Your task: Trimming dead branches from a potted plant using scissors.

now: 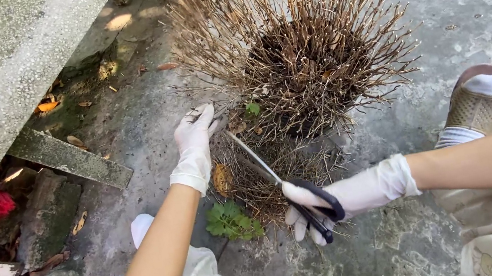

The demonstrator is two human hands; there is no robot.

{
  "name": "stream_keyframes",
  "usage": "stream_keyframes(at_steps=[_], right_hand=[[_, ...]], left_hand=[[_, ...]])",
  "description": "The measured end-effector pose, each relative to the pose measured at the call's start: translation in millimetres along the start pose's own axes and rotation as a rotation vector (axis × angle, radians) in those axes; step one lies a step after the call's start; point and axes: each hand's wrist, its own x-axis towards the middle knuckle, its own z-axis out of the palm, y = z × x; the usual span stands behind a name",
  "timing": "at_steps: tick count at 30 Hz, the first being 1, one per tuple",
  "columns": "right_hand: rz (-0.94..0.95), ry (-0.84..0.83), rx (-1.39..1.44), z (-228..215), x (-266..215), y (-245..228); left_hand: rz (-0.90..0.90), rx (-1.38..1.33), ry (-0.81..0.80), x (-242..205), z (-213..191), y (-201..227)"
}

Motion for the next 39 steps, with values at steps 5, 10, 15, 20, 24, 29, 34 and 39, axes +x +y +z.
stream_keyframes(at_steps=[5,10,15,20,24,29,34,39], right_hand=[[0.052,0.004,-0.074,7,18,-6],[-0.093,0.086,0.070,0,42,-32],[-0.181,0.166,0.175,-20,62,-58],[-0.192,0.256,0.158,-22,72,-74],[-0.194,0.263,0.137,-32,83,-68],[-0.194,0.325,0.122,-44,81,-53],[-0.229,0.428,0.049,-32,62,-55],[-0.274,0.520,-0.027,-25,54,-54]], left_hand=[[-0.033,0.044,0.045,-9,7,13],[0.040,0.063,-0.031,-8,5,13],[0.080,0.104,0.047,4,5,0],[0.058,0.106,0.099,0,8,6],[0.041,0.060,0.057,2,2,4],[0.022,0.019,0.035,11,-3,-7],[-0.028,-0.002,0.058,5,1,0],[-0.093,-0.030,0.039,7,-4,-6]])
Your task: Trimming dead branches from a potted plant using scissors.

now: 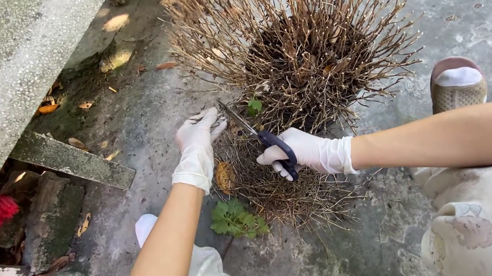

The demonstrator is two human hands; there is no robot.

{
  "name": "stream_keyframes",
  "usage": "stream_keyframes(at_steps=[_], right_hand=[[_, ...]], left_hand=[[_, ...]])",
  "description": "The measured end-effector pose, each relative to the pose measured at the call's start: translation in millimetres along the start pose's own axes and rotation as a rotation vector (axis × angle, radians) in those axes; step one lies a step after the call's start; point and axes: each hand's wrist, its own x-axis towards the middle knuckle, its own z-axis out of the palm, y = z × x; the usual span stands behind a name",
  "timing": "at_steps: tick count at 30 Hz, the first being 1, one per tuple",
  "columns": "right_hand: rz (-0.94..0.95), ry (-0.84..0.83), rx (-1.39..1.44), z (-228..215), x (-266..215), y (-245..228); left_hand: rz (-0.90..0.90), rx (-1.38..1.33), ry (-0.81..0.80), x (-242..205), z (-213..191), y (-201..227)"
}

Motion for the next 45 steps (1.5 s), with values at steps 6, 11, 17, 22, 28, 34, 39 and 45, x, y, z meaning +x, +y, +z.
stream_keyframes(at_steps=[6,11,17,22,28,34,39,45], right_hand=[[0.000,-0.008,0.004,1,1,5],[0.083,-0.020,0.018,5,15,9],[0.080,-0.060,0.122,6,22,3],[0.051,-0.027,0.070,0,8,0],[0.021,-0.009,-0.067,-9,-18,-1],[0.033,-0.021,-0.181,-13,-46,15],[0.260,-0.103,-0.137,-41,-52,47],[0.301,-0.052,-0.170,-69,-62,54]], left_hand=[[-0.038,0.074,-0.001,-18,7,15],[-0.078,0.091,-0.035,-27,12,23],[-0.086,0.059,-0.092,-20,6,9],[-0.113,0.052,-0.067,-26,5,10],[-0.112,0.124,-0.029,-26,-16,-4],[0.017,1.428,-0.367,-73,-15,22],[-0.038,1.551,-0.215,-68,-22,25],[0.662,1.093,0.081,-70,9,35]])
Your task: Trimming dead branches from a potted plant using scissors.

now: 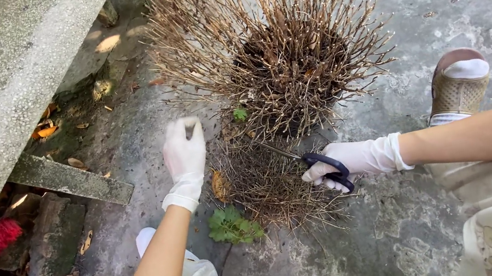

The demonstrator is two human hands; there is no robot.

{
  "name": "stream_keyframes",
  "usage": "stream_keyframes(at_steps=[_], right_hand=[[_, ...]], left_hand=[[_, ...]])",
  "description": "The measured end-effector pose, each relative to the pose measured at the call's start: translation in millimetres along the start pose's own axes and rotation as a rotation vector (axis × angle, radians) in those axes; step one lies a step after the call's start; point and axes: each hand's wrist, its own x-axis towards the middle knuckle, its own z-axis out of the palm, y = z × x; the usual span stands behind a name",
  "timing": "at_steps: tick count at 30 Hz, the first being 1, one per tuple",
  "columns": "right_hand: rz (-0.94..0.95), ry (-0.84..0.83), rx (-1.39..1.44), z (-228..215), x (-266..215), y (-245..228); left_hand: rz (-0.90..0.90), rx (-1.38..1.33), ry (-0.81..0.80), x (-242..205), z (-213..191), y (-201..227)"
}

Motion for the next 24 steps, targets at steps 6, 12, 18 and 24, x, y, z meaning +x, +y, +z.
stream_keyframes(at_steps=[6,12,18,24], right_hand=[[-0.040,-0.066,-0.034,5,-12,-15],[-0.092,-0.107,-0.062,22,-14,-30],[-0.155,-0.230,0.052,42,-3,-42],[-0.172,-0.401,0.240,51,-3,-61]], left_hand=[[0.515,0.232,0.096,10,-16,68],[0.530,0.429,0.287,18,6,40],[0.235,0.476,0.040,22,5,19],[-0.216,0.307,-0.035,43,43,-50]])
